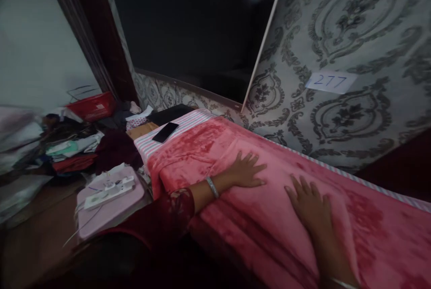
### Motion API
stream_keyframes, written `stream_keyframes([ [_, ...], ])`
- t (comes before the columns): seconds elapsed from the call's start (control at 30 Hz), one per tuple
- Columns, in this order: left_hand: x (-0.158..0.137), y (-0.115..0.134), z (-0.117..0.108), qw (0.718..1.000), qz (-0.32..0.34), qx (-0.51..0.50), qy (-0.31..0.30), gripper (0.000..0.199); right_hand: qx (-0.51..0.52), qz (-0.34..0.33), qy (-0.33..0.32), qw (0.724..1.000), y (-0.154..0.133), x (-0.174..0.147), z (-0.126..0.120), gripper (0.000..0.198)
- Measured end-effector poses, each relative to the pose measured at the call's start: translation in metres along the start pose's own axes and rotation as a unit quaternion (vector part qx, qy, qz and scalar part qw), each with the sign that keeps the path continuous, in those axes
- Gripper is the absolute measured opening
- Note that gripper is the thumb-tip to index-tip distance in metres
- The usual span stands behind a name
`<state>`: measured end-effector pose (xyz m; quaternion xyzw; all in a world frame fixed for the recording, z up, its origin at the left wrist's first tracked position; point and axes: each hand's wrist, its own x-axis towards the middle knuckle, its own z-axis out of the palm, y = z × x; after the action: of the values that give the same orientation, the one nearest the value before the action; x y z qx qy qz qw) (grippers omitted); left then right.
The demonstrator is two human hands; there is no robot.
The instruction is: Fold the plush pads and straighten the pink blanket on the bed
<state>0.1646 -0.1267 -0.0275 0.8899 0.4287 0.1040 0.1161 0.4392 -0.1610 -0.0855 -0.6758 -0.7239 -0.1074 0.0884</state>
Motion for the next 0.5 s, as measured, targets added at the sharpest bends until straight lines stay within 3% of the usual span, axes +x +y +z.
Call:
stream_keyframes([
  [0.17,-0.003,-0.004,-0.028,0.999,-0.008,0.003,-0.052,0.074,0.069,0.088,-0.037,0.993,-0.012,-0.006,-0.04,0.057],
  [0.3,-0.018,-0.035,-0.052,0.996,-0.068,-0.029,0.054,0.068,0.174,0.209,0.042,0.962,0.011,-0.044,-0.056,0.059],
  [0.4,-0.03,-0.067,-0.052,0.97,-0.12,-0.163,0.136,0.068,0.322,0.332,0.059,0.885,0.028,-0.083,-0.058,0.066],
  [0.5,-0.04,-0.084,-0.044,0.912,-0.177,-0.318,0.189,0.067,0.449,0.407,0.065,0.792,0.034,-0.111,-0.056,0.068],
])
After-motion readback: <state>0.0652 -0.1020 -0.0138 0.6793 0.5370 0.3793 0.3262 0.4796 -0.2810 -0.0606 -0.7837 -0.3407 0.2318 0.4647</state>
